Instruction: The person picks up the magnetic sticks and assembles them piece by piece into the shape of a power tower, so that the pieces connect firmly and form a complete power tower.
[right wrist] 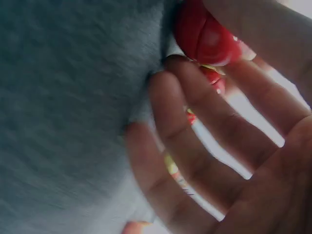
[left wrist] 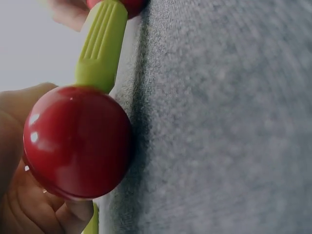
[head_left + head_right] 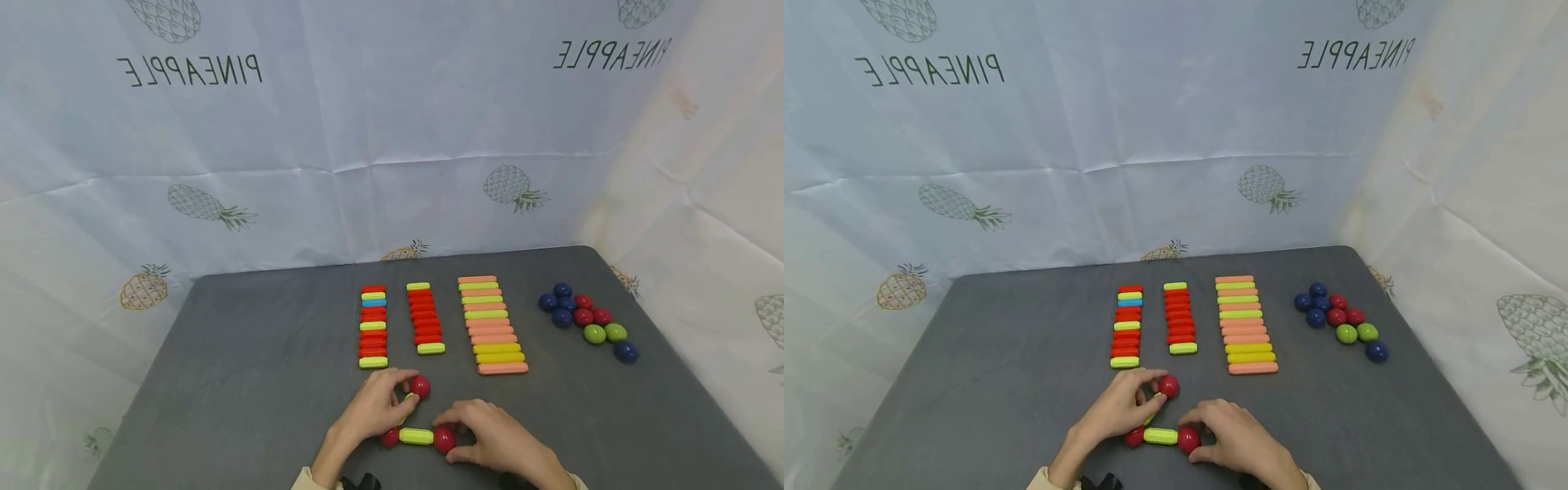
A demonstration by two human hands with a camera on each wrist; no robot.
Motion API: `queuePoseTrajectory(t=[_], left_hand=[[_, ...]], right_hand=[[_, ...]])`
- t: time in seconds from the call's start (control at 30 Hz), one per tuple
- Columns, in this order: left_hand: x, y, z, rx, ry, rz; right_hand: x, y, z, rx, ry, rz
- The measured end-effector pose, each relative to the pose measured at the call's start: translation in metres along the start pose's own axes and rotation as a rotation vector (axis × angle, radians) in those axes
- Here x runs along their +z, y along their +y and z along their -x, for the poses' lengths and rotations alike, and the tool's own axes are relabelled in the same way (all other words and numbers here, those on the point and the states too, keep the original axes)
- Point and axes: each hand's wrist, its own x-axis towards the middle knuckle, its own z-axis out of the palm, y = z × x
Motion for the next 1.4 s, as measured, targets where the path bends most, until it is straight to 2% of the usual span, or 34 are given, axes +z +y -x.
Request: queuePoseTrajectory(t=[0.03,0.1,0.17,0.23,0.3,0.37,0.43,0.67,0.77,0.93,1.23,1.4], left_hand=[[0.0,0.0,0.0,-0.001,-0.002,0.006],[0.0,0.0,0.001,-0.005,-0.003,0.014],[0.0,-0.001,0.001,-0.005,-0.001,0.016],[-0.001,-0.001,0.001,-0.005,0.0,0.013],[-0.001,-0.001,0.0,-0.006,0.0,0.003],[0.0,-0.001,0.0,-0.015,-0.01,-0.006],[0.0,0.0,-0.002,-0.024,-0.02,-0.022],[0.003,0.001,-0.003,-0.046,-0.011,-0.063],[0.004,0.0,-0.002,-0.045,-0.006,-0.067],[0.005,-0.002,-0.002,-0.046,0.004,-0.052],[0.005,-0.001,-0.003,-0.062,0.001,-0.009],[0.004,0.0,-0.004,-0.044,0.016,-0.009]], right_hand=[[-0.001,0.008,-0.002,-0.026,0.002,-0.003],[-0.013,0.008,-0.005,-0.047,0.018,-0.02],[-0.03,-0.003,-0.01,-0.066,0.101,0.017],[-0.046,-0.021,-0.019,-0.066,0.227,0.133],[-0.053,-0.034,-0.031,-0.046,0.347,0.3],[-0.053,-0.04,-0.044,-0.028,0.419,0.444],[-0.048,-0.042,-0.053,-0.014,0.448,0.53],[-0.036,-0.039,-0.068,0.041,0.566,0.61],[-0.034,-0.038,-0.068,0.07,0.587,0.594],[-0.035,-0.036,-0.066,0.072,0.541,0.424],[-0.041,-0.034,-0.04,0.087,0.246,0.019],[-0.037,-0.04,-0.027,0.048,0.123,-0.114]])
